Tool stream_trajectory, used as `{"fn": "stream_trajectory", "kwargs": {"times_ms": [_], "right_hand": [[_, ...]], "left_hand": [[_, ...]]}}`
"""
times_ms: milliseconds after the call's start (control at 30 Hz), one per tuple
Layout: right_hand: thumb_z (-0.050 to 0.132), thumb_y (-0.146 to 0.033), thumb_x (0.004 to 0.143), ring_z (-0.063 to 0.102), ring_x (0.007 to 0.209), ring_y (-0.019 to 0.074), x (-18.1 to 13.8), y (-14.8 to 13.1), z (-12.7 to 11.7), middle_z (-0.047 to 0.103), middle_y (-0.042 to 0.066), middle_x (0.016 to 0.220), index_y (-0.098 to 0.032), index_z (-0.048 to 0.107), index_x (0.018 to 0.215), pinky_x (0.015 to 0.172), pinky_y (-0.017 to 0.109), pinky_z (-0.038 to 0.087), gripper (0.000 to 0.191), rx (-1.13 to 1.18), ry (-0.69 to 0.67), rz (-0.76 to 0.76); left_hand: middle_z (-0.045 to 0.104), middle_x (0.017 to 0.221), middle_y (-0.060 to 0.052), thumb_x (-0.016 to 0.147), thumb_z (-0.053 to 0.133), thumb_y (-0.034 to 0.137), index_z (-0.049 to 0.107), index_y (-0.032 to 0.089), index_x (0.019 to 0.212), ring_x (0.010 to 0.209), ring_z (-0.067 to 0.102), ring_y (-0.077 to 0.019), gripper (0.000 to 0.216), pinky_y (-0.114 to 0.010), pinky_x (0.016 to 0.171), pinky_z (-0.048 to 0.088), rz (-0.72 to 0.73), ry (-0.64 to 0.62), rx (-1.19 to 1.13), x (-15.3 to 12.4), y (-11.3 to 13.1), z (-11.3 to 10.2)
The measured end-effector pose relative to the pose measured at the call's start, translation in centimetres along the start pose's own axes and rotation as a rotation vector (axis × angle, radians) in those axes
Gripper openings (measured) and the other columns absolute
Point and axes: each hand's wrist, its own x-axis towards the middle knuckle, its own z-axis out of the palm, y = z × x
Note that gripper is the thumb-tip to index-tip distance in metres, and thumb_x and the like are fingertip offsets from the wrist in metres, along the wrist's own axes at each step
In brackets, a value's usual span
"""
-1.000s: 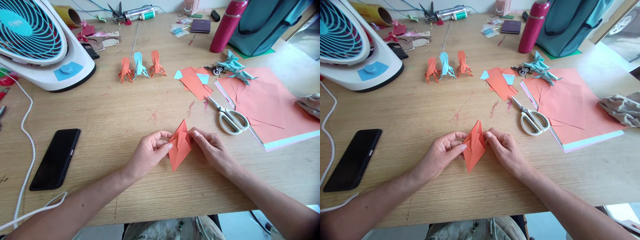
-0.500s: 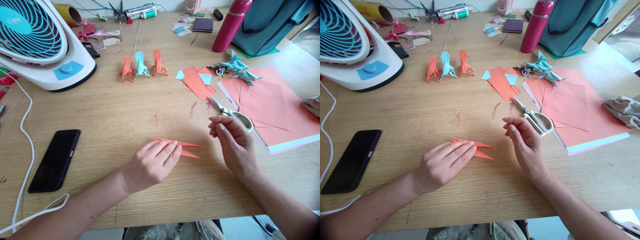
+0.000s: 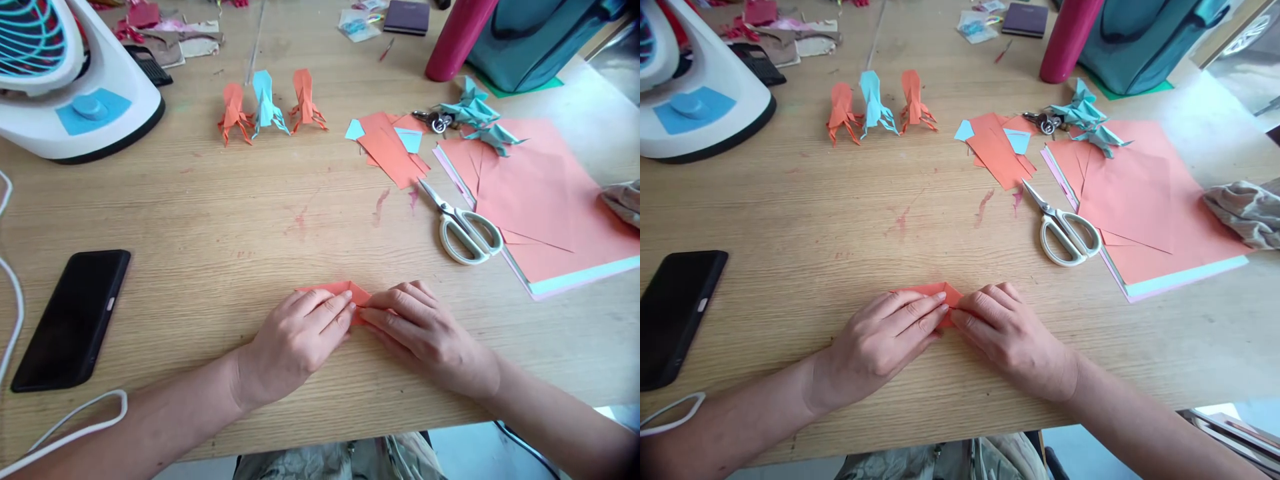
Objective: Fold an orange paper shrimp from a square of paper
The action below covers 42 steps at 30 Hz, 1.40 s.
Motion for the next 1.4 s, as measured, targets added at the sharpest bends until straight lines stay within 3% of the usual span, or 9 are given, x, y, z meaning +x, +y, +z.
{"fn": "stream_trajectory", "kwargs": {"times_ms": [133, 367, 467, 733, 1000, 1233, 1400], "right_hand": [[0.054, -0.009, 0.1, 0.059, 0.086, 0.0193, -0.2, 0.6, -0.1, 0.07, 0.01, 0.101, -0.013, 0.066, 0.11, 0.078, 0.036, 0.042, 0.016, -0.018, -0.009, 0.027], [0.053, -0.007, 0.099, 0.06, 0.091, 0.0226, -0.3, 0.0, -0.4, 0.069, 0.016, 0.106, -0.006, 0.065, 0.115, 0.078, 0.037, 0.045, 0.02, -0.034, -0.042, -0.001], [0.056, -0.012, 0.099, 0.06, 0.088, 0.0223, 0.2, -0.4, -0.3, 0.07, 0.014, 0.1, -0.007, 0.066, 0.116, 0.076, 0.037, 0.046, 0.02, -0.045, -0.055, -0.034], [0.039, -0.008, 0.103, 0.053, 0.074, 0.0201, 1.1, -1.0, -0.2, 0.067, 0.013, 0.089, -0.007, 0.07, 0.098, 0.065, 0.035, 0.045, 0.031, -0.067, -0.064, -0.062], [0.049, -0.008, 0.099, 0.05, 0.072, 0.0196, 0.8, -0.8, 0.2, 0.063, 0.011, 0.082, -0.008, 0.07, 0.098, 0.066, 0.035, 0.044, 0.022, -0.074, -0.054, -0.035], [0.042, -0.008, 0.102, 0.054, 0.078, 0.022, 0.8, -0.8, -0.1, 0.067, 0.014, 0.091, -0.007, 0.066, 0.111, 0.067, 0.036, 0.046, 0.026, -0.107, -0.018, -0.087], [0.049, -0.009, 0.101, 0.058, 0.081, 0.0208, 0.6, -0.5, 0.3, 0.069, 0.011, 0.091, -0.009, 0.066, 0.108, 0.072, 0.036, 0.047, 0.019, -0.033, -0.065, -0.025]], "left_hand": [[0.077, 0.113, -0.01, 0.095, 0.063, 0.011, 0.071, 0.007, 0.112, 0.095, 0.07, -0.0238, 0.019, -0.039, 0.08, 0.062, -0.043, -0.022, -0.052, 0.1, -0.1, -0.2], [0.077, 0.111, -0.012, 0.093, 0.065, 0.009, 0.072, 0.007, 0.1, 0.096, 0.07, -0.0233, 0.01, -0.038, 0.086, 0.062, -0.058, -0.046, -0.099, -0.1, -0.2, -0.3], [0.077, 0.112, -0.014, 0.09, 0.068, 0.008, 0.071, 0.006, 0.102, 0.097, 0.071, -0.025, 0.012, -0.04, 0.085, 0.063, -0.053, -0.044, -0.093, -0.2, -0.3, -0.1], [0.075, 0.117, -0.017, 0.087, 0.072, 0.007, 0.07, 0.005, 0.104, 0.095, 0.072, -0.0265, 0.017, -0.043, 0.082, 0.065, -0.034, -0.03, -0.106, -0.1, -0.6, -0.2], [0.076, 0.113, -0.02, 0.088, 0.072, 0.007, 0.07, 0.005, 0.1, 0.093, 0.074, -0.0294, 0.013, -0.042, 0.074, 0.064, 0.049, 0.007, -0.056, -0.2, -0.8, -0.1], [0.076, 0.114, -0.017, 0.091, 0.068, 0.01, 0.069, 0.008, 0.102, 0.1, 0.073, -0.0273, 0.011, -0.04, 0.078, 0.064, 0.048, 0.004, -0.031, -0.2, -0.9, -0.2], [0.077, 0.111, -0.016, 0.091, 0.069, 0.012, 0.07, 0.008, 0.1, 0.096, 0.074, -0.0254, 0.009, -0.038, 0.078, 0.064, 0.038, -0.002, -0.043, -0.2, -0.8, -0.2]]}}
